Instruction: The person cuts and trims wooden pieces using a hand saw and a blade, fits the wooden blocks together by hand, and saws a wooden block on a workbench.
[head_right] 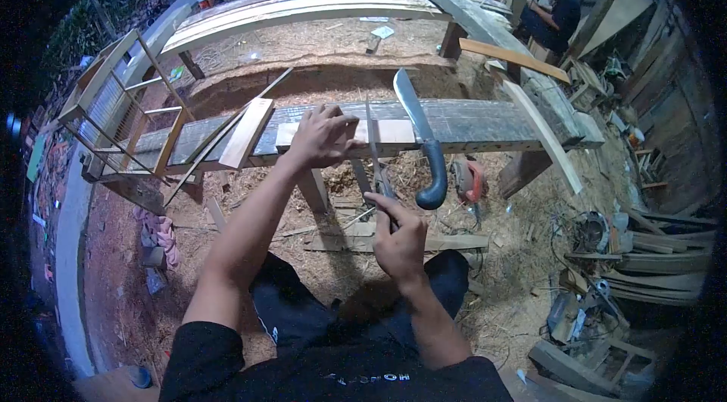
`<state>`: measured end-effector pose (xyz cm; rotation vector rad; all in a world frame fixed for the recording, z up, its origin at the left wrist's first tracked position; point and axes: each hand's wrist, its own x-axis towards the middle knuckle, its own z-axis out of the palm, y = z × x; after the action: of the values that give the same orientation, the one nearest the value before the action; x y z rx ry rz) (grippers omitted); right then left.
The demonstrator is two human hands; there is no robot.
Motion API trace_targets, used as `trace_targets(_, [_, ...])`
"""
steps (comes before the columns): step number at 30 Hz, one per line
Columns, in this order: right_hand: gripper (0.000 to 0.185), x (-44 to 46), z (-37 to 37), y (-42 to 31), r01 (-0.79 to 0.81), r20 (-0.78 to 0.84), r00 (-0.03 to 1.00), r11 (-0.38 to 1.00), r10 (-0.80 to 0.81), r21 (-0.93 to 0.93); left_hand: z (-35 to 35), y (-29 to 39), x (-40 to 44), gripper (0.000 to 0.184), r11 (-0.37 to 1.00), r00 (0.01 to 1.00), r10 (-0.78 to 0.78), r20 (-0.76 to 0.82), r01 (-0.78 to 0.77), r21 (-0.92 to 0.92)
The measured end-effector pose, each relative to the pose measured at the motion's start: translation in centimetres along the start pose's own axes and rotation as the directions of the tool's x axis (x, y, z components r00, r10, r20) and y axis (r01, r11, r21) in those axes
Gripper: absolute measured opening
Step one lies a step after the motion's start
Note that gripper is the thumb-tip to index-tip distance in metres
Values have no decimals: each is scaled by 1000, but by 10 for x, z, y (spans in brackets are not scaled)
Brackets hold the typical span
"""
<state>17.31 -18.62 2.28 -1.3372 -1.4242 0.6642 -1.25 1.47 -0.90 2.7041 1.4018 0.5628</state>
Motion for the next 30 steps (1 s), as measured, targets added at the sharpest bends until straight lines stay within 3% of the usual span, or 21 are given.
trace_targets(3, [30, 4, 5, -2, -58, -2, 998, 998, 58, 36, -2, 4, 2, 53, 1000, 999, 0, -53, 1, 17])
trace_targets(6, [31, 15, 4, -6, -143, 30, 989, 990, 143, 17, -5, 7, 11, 49, 996, 998, -58, 8, 58, -61])
trace_targets(12, [26, 43, 3, 3, -77, -27, 997, 997, 76, -12, -3, 5, 11, 44, 996, 999, -54, -9, 53, -67])
trace_targets(14, [25, 52, -4, 7, -90, -31, 995, 996, 91, 26, 6, -5, 12, 45, 998, 996, -14, -86, 8, -69])
trace_targets(17, [30, 59, -21, 7, -234, 23, 972, 958, 234, 167, 11, -17, 20, 60, 999, 999, -22, 24, 23, -43])
trace_targets(19, [35, 53, -29, 4, -261, 28, 965, 939, 262, 224, 10, -21, 12, 65, 1000, 1000, -9, 5, 9, -23])
trace_targets(20, [39, 50, -29, 12, -69, -59, 996, 998, 69, 10, 10, -21, 11, 70, 1000, 1000, -6, -17, 6, 2])
trace_targets(21, [43, 48, -30, 15, 115, -99, 985, 969, -139, -218, -14, 0, -2, 79, 986, 993, -116, 34, 111, 127])
trace_targets(22, [45, 43, -35, 6, 48, -62, 996, 973, -64, -225, -25, 10, -8, 79, 965, 968, -231, 101, 214, 154])
trace_targets(24, [40, 36, -27, 18, 118, -134, 977, 947, -164, -298, -26, 19, -18, 77, 961, 967, -239, 85, 223, 162])
trace_targets(28, [35, 24, -14, 23, 61, -132, 988, 993, -75, -104, -1, 19, -26, 71, 952, 971, -221, -88, 234, 197])
trace_targets(30, [31, 23, -16, 20, 53, -180, 982, 999, -54, -10, -2, 20, -31, 65, 978, 962, -165, -216, 189, 92])
